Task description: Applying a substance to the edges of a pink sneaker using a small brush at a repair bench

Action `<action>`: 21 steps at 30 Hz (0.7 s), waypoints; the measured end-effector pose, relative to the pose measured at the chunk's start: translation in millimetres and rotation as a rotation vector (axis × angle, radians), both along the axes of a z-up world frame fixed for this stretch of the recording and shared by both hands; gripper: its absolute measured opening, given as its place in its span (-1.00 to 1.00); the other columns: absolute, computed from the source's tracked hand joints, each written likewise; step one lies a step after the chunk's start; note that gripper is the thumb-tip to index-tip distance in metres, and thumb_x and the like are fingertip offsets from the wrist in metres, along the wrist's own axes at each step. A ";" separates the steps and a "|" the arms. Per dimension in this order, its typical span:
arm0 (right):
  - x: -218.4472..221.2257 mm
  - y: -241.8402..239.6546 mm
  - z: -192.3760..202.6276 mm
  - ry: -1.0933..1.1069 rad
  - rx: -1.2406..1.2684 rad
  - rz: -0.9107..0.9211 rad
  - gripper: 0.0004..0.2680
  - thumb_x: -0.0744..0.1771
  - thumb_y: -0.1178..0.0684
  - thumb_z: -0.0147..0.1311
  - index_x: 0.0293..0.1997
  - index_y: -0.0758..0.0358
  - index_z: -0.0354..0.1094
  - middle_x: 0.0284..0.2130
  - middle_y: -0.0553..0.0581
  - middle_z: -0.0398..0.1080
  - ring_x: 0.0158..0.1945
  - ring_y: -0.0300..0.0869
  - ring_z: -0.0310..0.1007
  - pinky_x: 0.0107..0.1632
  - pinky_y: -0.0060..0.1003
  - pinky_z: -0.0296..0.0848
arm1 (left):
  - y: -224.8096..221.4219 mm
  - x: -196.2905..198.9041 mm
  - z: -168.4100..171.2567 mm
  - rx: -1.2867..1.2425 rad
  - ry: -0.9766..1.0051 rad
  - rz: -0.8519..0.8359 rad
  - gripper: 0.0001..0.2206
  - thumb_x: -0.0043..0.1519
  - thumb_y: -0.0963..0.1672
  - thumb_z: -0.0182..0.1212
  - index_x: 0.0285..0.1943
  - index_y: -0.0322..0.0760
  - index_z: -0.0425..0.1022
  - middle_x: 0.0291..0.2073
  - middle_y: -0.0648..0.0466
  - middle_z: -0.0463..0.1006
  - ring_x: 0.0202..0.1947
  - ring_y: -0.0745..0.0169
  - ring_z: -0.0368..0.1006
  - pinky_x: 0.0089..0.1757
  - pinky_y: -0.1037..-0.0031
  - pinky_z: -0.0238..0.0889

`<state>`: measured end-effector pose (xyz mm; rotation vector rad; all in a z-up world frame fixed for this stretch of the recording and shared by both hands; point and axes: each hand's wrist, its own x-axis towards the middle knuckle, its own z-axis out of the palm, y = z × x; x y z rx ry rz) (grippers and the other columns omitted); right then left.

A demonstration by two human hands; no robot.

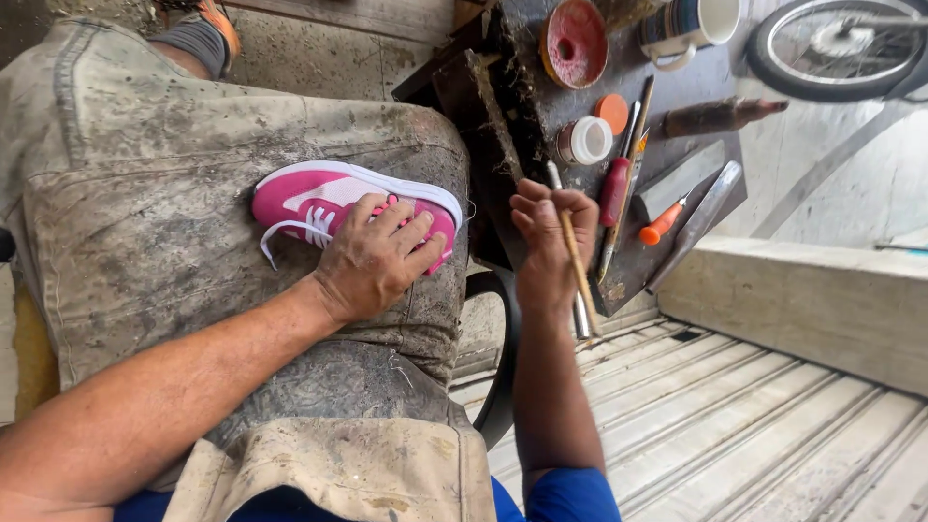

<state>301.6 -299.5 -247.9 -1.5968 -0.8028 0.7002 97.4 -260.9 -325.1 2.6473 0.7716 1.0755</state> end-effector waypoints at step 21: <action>30.0 -11.0 7.4 -0.284 0.101 0.276 -0.81 0.48 0.02 -0.07 0.05 0.35 0.37 -0.40 0.22 0.46 -0.44 -0.14 0.44 -0.30 -0.36 0.47 | 67.1 -70.7 97.5 -0.383 -0.374 -0.070 -0.74 0.28 -0.35 0.43 0.08 -0.63 0.48 -0.15 -0.34 0.57 -0.19 -0.20 0.54 -0.22 0.23 0.50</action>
